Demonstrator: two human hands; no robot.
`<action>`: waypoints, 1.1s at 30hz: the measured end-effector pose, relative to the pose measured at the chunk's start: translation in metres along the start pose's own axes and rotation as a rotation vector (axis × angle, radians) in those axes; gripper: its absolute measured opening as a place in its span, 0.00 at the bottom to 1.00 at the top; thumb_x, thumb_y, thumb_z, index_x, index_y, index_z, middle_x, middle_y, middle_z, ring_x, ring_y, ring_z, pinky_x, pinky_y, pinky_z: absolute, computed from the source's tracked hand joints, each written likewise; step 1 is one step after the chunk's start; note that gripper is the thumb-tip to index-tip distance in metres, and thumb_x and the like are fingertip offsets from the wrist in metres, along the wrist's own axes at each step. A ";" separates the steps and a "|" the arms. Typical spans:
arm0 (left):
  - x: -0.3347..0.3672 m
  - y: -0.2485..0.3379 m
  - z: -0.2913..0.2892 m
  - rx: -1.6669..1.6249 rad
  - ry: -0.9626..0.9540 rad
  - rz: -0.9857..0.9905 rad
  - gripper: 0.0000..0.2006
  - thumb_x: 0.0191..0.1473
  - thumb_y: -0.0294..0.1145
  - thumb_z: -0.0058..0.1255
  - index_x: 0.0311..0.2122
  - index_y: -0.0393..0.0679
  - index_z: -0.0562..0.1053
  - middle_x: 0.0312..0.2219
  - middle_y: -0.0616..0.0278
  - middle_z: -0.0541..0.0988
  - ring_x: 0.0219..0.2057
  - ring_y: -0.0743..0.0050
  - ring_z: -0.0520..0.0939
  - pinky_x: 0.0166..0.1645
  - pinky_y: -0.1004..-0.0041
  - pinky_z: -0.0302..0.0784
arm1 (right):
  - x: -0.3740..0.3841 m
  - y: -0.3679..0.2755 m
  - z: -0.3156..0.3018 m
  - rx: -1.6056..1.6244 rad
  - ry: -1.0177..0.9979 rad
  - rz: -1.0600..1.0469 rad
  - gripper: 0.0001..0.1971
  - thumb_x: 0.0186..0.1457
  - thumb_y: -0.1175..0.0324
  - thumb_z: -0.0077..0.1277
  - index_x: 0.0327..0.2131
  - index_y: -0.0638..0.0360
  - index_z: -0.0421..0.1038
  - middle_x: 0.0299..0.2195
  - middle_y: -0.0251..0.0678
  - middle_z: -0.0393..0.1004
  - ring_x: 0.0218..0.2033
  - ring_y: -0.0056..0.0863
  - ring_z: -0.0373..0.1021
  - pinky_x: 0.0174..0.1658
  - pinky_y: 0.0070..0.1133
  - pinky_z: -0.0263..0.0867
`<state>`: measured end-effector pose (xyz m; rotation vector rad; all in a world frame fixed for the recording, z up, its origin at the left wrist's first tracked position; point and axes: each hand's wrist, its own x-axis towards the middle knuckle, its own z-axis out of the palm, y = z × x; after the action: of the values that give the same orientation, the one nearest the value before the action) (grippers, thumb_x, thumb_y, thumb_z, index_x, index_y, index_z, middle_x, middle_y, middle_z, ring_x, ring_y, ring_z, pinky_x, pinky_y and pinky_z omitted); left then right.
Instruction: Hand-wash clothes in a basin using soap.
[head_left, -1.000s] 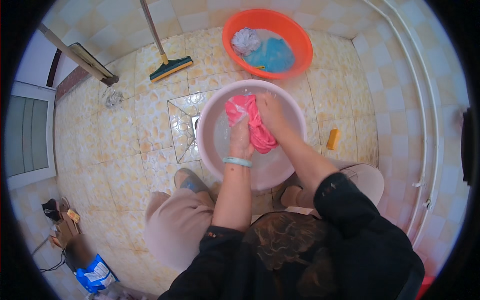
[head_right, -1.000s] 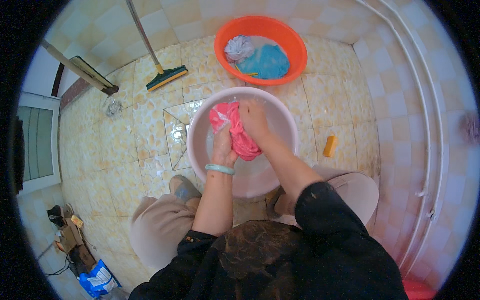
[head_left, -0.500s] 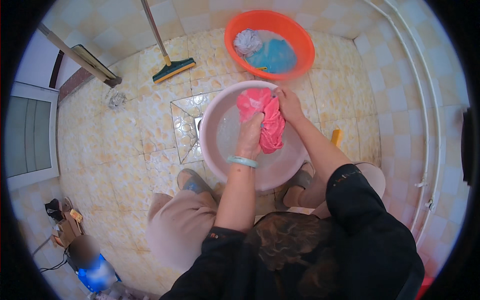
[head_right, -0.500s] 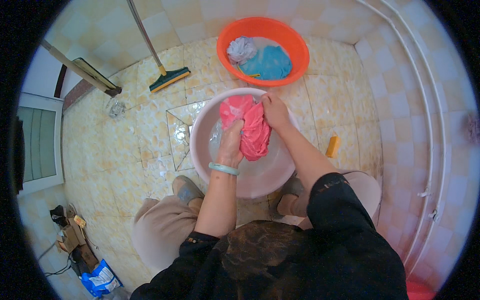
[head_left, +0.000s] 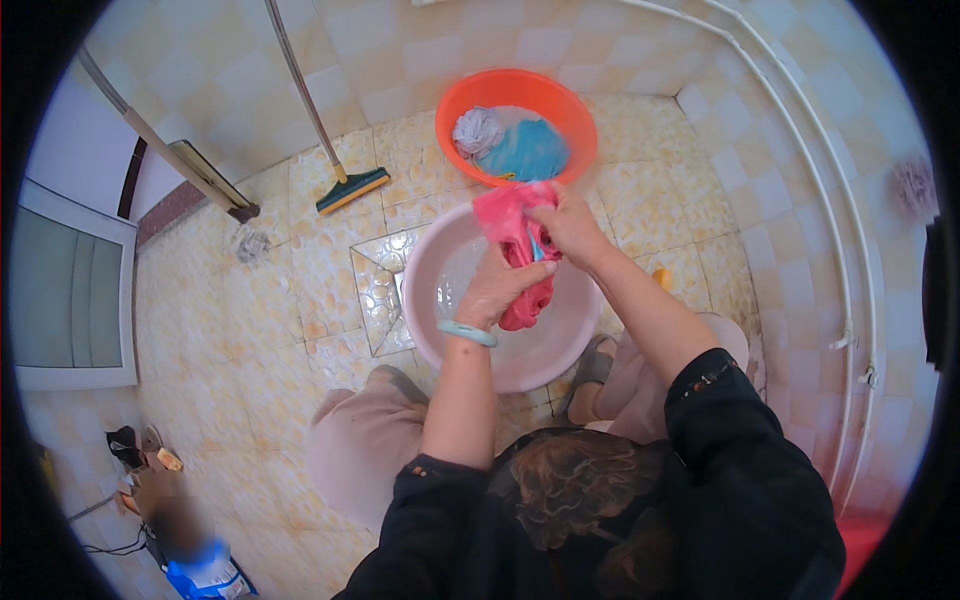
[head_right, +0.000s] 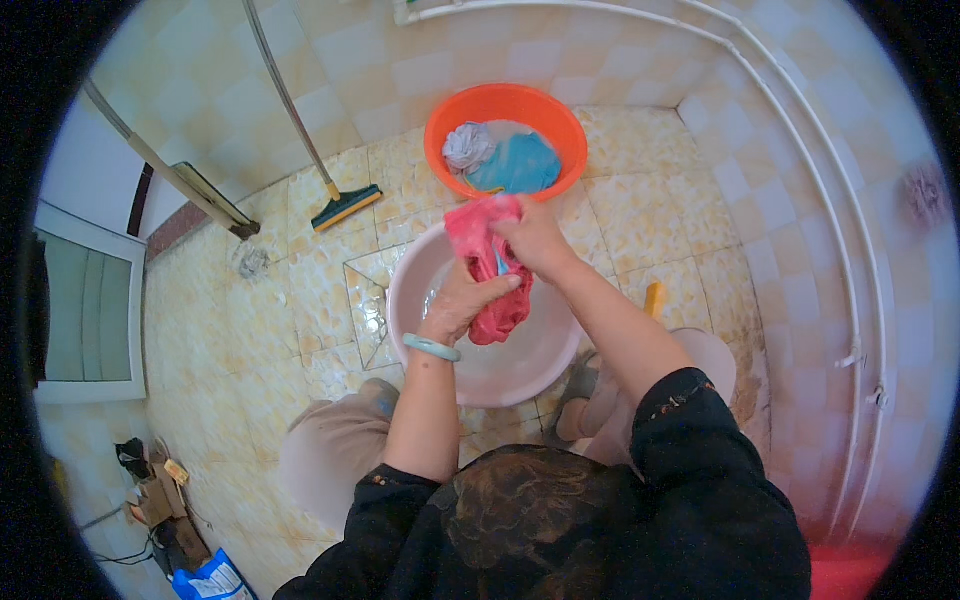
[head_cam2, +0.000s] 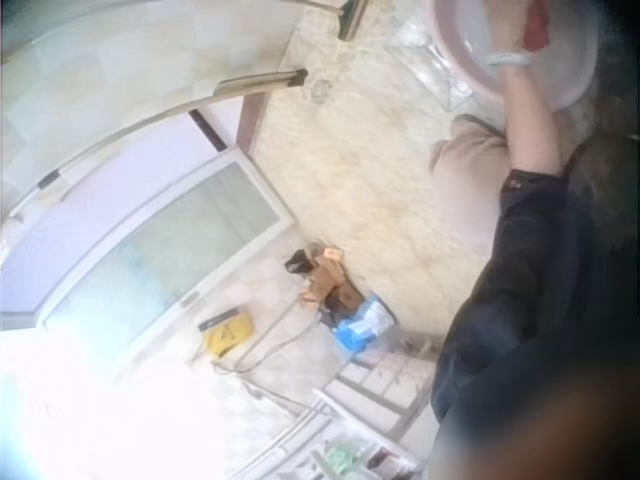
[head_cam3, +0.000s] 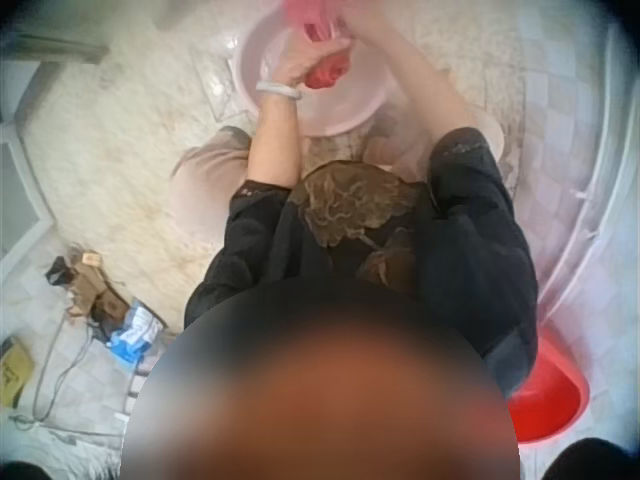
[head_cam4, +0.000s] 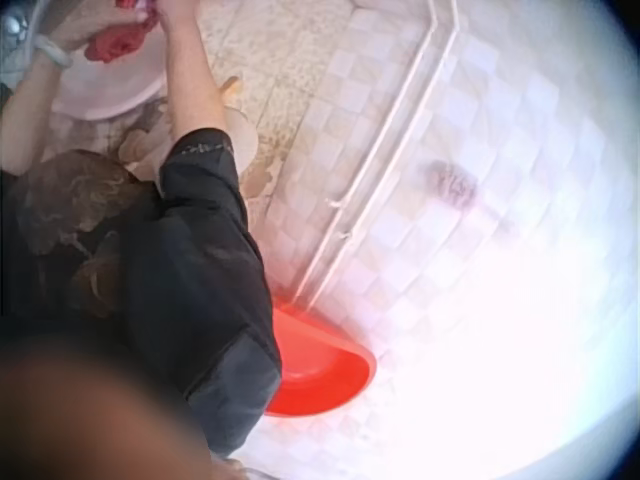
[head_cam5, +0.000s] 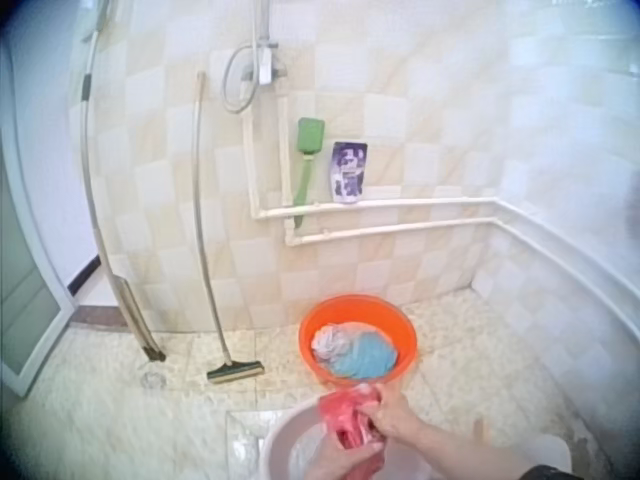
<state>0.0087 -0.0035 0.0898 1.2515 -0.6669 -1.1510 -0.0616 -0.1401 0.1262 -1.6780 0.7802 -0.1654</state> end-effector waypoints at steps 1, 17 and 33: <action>-0.003 0.011 0.003 -0.135 0.029 0.039 0.27 0.44 0.26 0.60 0.51 0.37 0.65 0.42 0.59 0.74 0.42 0.71 0.76 0.47 0.70 0.74 | 0.005 0.005 -0.010 0.215 0.101 -0.067 0.17 0.52 0.70 0.51 0.45 0.63 0.68 0.35 0.35 0.73 0.38 0.21 0.69 0.42 0.22 0.66; -0.041 0.019 0.002 -0.891 0.333 -0.254 0.29 0.58 0.43 0.42 0.61 0.47 0.51 0.53 0.49 0.64 0.53 0.54 0.68 0.55 0.46 0.64 | -0.068 -0.142 0.011 0.624 0.391 -0.653 0.11 0.51 0.70 0.53 0.39 0.63 0.68 0.30 0.33 0.73 0.30 0.23 0.69 0.38 0.22 0.66; 0.005 0.073 -0.013 -0.690 0.189 0.021 0.11 0.59 0.32 0.41 0.45 0.40 0.70 0.41 0.55 0.76 0.43 0.64 0.77 0.50 0.65 0.73 | -0.017 -0.045 0.058 -0.122 0.481 -0.519 0.15 0.48 0.63 0.55 0.38 0.61 0.70 0.34 0.43 0.71 0.41 0.43 0.67 0.45 0.33 0.63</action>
<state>0.0435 -0.0095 0.1548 0.7426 -0.1108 -1.0955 -0.0276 -0.0803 0.1566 -1.9597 0.6928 -0.9241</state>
